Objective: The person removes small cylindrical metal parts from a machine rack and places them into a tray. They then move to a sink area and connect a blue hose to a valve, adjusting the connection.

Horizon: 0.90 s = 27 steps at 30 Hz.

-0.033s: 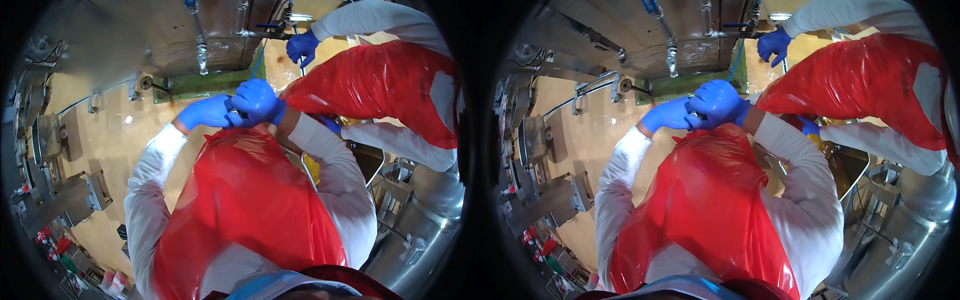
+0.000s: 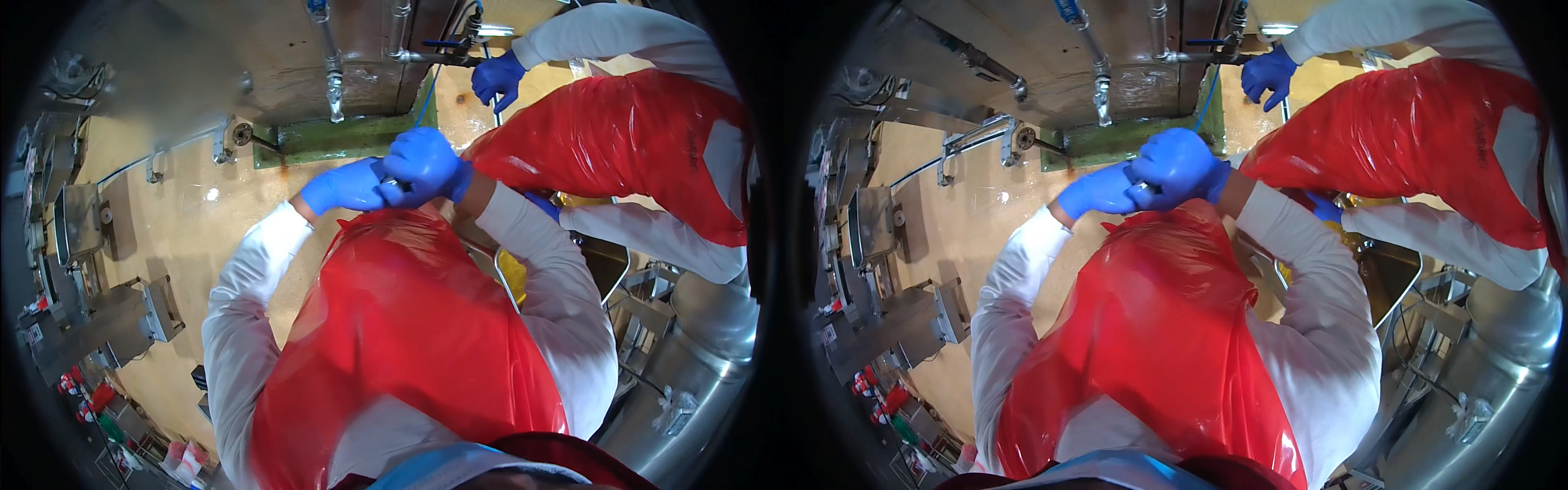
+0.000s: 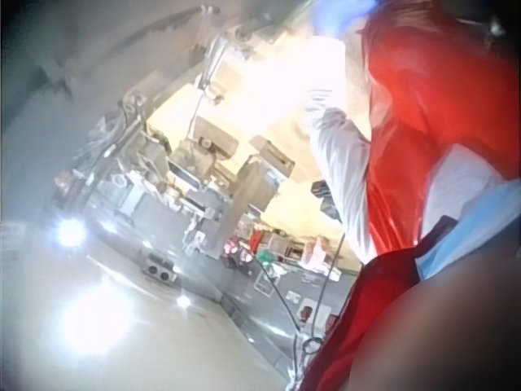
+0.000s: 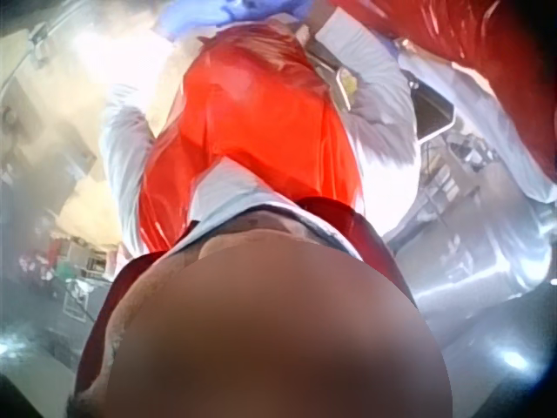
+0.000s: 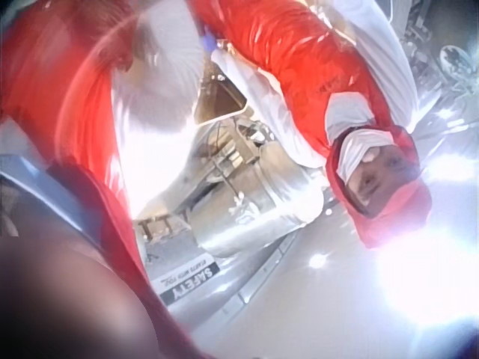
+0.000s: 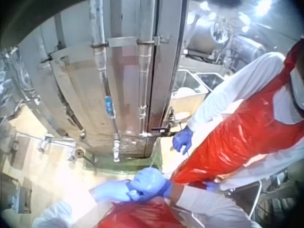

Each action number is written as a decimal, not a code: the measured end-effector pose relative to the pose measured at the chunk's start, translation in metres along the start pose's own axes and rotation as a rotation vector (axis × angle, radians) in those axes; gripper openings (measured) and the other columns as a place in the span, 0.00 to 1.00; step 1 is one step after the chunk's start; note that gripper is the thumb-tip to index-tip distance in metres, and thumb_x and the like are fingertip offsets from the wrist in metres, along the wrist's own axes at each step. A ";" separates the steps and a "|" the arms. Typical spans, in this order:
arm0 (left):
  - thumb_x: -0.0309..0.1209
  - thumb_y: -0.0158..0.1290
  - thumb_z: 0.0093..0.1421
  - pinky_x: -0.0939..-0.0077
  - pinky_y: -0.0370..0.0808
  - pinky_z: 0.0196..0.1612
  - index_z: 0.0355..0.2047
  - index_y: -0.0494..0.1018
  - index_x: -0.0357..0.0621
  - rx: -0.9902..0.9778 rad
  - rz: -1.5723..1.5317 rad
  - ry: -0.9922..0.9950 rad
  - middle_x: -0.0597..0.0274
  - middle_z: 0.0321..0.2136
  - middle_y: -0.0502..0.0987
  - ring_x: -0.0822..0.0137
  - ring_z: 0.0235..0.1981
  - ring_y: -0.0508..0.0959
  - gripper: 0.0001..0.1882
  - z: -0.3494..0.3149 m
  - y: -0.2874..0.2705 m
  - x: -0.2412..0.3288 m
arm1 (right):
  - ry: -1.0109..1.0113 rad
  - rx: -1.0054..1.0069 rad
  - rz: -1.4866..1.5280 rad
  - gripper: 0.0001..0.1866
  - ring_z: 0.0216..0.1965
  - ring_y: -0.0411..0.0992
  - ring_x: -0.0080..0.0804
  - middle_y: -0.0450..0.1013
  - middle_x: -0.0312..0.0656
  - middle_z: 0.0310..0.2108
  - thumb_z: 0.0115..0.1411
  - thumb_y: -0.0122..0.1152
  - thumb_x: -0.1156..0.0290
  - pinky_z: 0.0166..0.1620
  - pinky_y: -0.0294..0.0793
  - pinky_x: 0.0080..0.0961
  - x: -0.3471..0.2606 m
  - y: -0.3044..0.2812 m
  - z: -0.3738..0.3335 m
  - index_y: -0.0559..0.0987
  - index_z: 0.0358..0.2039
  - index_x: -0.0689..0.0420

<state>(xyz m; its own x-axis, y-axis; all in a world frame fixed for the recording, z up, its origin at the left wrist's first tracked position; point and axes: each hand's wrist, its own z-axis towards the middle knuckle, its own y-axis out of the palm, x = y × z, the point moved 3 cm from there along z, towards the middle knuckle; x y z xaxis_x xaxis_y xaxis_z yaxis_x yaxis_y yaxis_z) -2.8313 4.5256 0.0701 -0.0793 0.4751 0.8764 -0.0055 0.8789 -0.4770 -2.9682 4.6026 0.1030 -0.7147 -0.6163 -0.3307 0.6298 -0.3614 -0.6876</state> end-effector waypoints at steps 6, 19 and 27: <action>0.39 0.55 0.58 0.48 0.82 0.42 0.32 0.85 0.45 0.234 0.393 -0.507 0.43 0.33 0.84 0.39 0.36 0.84 0.13 0.004 0.015 -0.006 | 0.337 -0.003 0.133 0.14 0.21 0.73 0.51 0.70 0.48 0.18 0.57 0.64 0.60 0.26 0.72 0.46 0.024 0.035 -0.036 0.76 0.21 0.55; 0.36 0.62 0.58 0.55 0.80 0.52 0.54 0.79 0.42 0.468 0.131 -0.109 0.42 0.54 0.79 0.46 0.49 0.83 0.23 0.005 -0.015 -0.059 | 0.757 0.367 0.839 0.22 0.47 0.77 0.29 0.75 0.45 0.49 0.67 0.70 0.62 0.51 0.80 0.33 0.059 0.121 -0.045 0.72 0.53 0.59; 0.46 0.58 0.65 0.55 0.77 0.51 0.57 0.75 0.50 0.497 1.041 -0.245 0.53 0.52 0.77 0.53 0.52 0.79 0.23 -0.006 -0.118 -0.058 | 0.885 -0.121 0.495 0.15 0.42 0.79 0.29 0.79 0.40 0.36 0.56 0.70 0.69 0.45 0.78 0.32 0.147 0.215 -0.054 0.80 0.44 0.54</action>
<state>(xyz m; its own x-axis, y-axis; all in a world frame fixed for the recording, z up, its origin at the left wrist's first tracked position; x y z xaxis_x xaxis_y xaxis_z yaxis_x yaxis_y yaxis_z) -2.8202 4.3947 0.0754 -0.4640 0.8850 0.0394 -0.2087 -0.0659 -0.9758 -2.9544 4.4718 -0.1281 -0.3818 0.0788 -0.9209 0.9156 -0.1035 -0.3885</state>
